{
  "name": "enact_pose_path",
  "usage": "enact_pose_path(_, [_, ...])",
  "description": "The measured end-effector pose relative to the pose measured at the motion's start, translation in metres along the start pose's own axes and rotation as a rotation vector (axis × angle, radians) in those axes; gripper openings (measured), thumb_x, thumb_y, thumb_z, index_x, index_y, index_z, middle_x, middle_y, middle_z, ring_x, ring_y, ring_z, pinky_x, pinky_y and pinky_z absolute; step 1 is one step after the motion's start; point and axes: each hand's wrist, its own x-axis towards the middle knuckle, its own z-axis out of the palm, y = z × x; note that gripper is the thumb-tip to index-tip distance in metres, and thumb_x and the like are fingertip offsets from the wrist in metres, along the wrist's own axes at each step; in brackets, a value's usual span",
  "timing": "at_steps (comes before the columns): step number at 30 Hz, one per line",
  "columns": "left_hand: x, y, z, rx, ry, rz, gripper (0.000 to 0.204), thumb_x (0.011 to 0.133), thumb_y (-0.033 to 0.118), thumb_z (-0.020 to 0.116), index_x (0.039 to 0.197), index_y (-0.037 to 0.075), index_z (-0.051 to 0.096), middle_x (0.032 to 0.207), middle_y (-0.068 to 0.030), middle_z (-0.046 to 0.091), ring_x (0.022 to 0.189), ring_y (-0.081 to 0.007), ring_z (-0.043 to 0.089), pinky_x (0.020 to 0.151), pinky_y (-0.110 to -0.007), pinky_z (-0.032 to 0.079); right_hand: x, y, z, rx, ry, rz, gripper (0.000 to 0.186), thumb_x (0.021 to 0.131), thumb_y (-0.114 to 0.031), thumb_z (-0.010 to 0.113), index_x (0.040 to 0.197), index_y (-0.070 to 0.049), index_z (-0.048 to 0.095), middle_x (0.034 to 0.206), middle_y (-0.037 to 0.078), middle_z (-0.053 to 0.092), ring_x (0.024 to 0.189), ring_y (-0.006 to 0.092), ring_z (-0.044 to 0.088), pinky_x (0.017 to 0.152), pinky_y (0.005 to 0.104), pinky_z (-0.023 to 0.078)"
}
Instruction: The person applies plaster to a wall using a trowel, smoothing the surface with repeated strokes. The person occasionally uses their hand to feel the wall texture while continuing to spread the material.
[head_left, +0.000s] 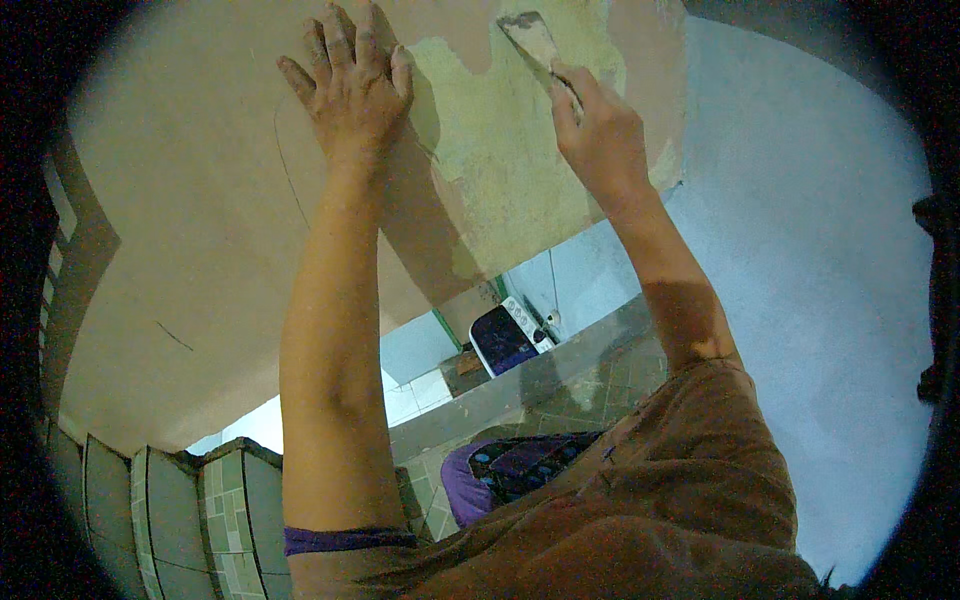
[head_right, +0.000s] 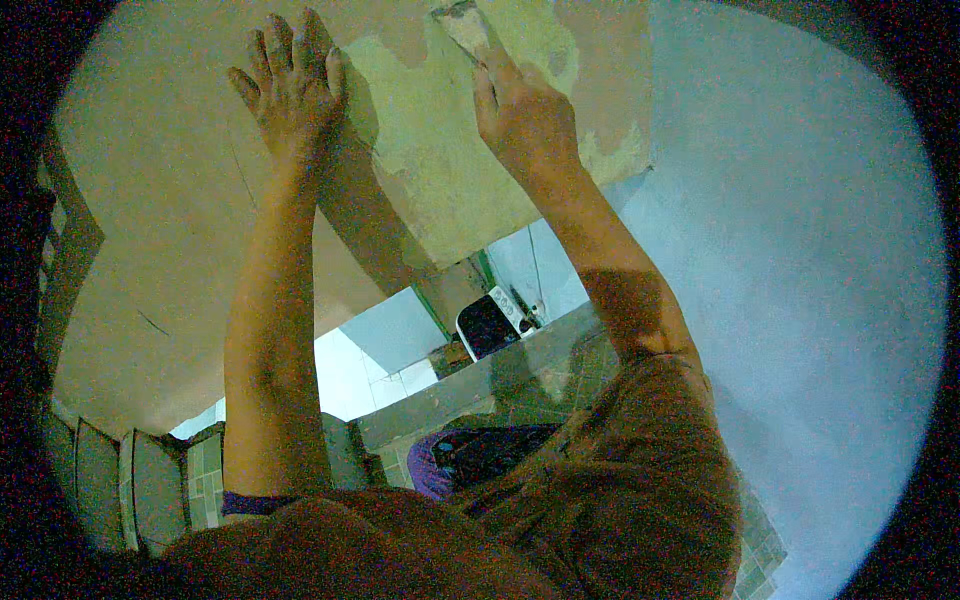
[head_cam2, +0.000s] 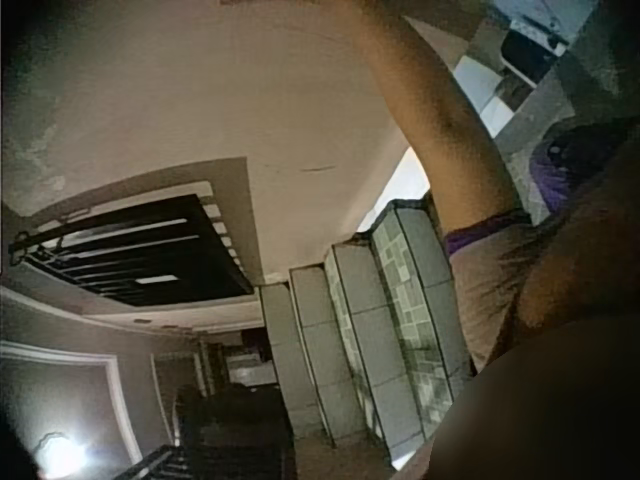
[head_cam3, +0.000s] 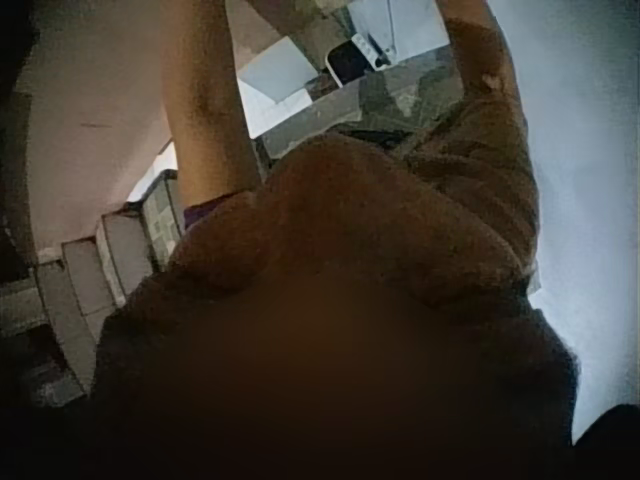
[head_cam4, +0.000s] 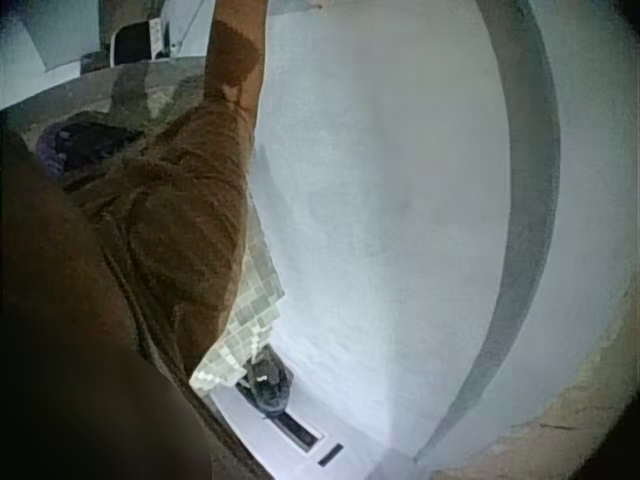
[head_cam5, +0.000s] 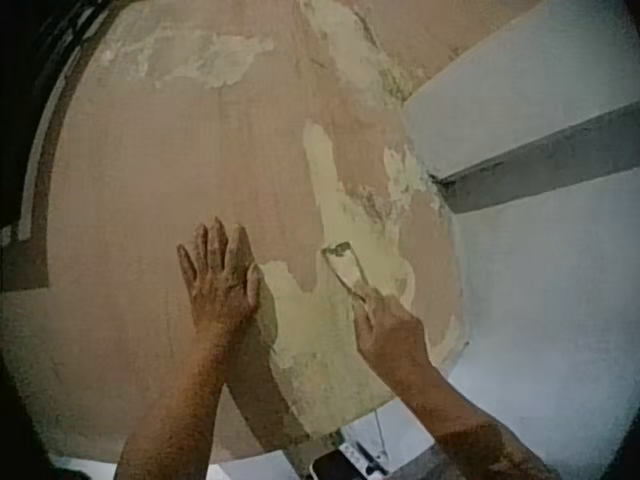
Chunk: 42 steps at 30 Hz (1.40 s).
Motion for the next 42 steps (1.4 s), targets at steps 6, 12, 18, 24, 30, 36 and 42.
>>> enact_pose_path(6, [-0.001,-0.002,0.001,-0.048,0.002,-0.01,0.06,0.098,0.052,0.049,0.153,0.029,0.043,0.16,-0.0096,0.037,0.146,-0.0371,0.034,0.116,-0.07,0.015,-0.002,0.001,0.003,-0.013,-0.015,0.012,0.022,0.095,-0.016,0.064,0.117,-0.013,0.065,0.099,0.018,0.072,0.083,0.0368,0.071,0.07,0.0441,0.057])
enact_pose_path(12, [-0.004,-0.005,0.0,-0.08,0.02,-0.02,0.063,0.097,0.052,0.05,0.154,0.028,0.041,0.159,-0.01,0.039,0.147,-0.0368,0.033,0.116,-0.07,0.015,-0.011,-0.003,0.003,-0.012,-0.013,0.004,0.023,0.096,-0.018,0.063,0.118,-0.013,0.064,0.096,0.018,0.072,0.081,0.0369,0.07,0.069,0.0442,0.057])
enact_pose_path(18, [0.002,0.002,-0.018,-0.002,-0.063,-0.023,0.065,0.097,0.046,0.052,0.156,0.023,0.037,0.16,-0.013,0.035,0.149,-0.0365,0.027,0.118,-0.066,0.012,0.016,-0.007,0.013,-0.042,0.03,0.019,0.022,0.096,-0.02,0.064,0.117,-0.014,0.064,0.093,0.016,0.072,0.081,0.0375,0.069,0.067,0.0444,0.056])
enact_pose_path(24, [0.007,0.014,-0.034,-0.129,-0.223,-0.081,0.073,0.097,0.038,0.055,0.16,0.017,0.026,0.166,-0.0171,0.02,0.154,-0.0376,0.012,0.123,-0.059,-0.001,0.013,-0.002,0.005,-0.087,0.014,0.0,0.018,0.097,-0.02,0.062,0.113,-0.012,0.064,0.091,0.018,0.071,0.081,0.038,0.069,0.07,0.0466,0.056])
enact_pose_path(30, [0.01,0.016,-0.031,-0.117,-0.235,-0.075,0.073,0.097,0.04,0.054,0.16,0.016,0.025,0.166,-0.0168,0.019,0.154,-0.0371,0.012,0.123,-0.06,-0.002,0.056,0.02,0.019,-0.007,0.114,-0.109,0.023,0.097,-0.024,0.061,0.115,-0.011,0.065,0.087,0.018,0.072,0.078,0.0382,0.071,0.07,0.045,0.057])
enact_pose_path(36, [0.007,0.015,-0.015,-0.105,-0.163,-0.059,0.068,0.098,0.043,0.051,0.157,0.018,0.031,0.164,-0.0152,0.024,0.152,-0.0369,0.018,0.12,-0.064,0.003,0.094,0.013,0.009,-0.001,-0.023,0.011,0.028,0.097,-0.024,0.061,0.116,-0.005,0.067,0.099,0.021,0.073,0.088,0.0376,0.072,0.078,0.0441,0.057])
enact_pose_path(42, [0.006,0.007,-0.004,-0.068,-0.016,-0.024,0.063,0.095,0.05,0.053,0.152,0.025,0.044,0.158,-0.0113,0.04,0.147,-0.0368,0.033,0.116,-0.07,0.015,0.175,0.003,0.016,0.022,0.056,-0.09,0.034,0.097,-0.018,0.061,0.118,0.008,0.066,0.111,0.025,0.071,0.096,0.0382,0.071,0.086,0.043,0.055])
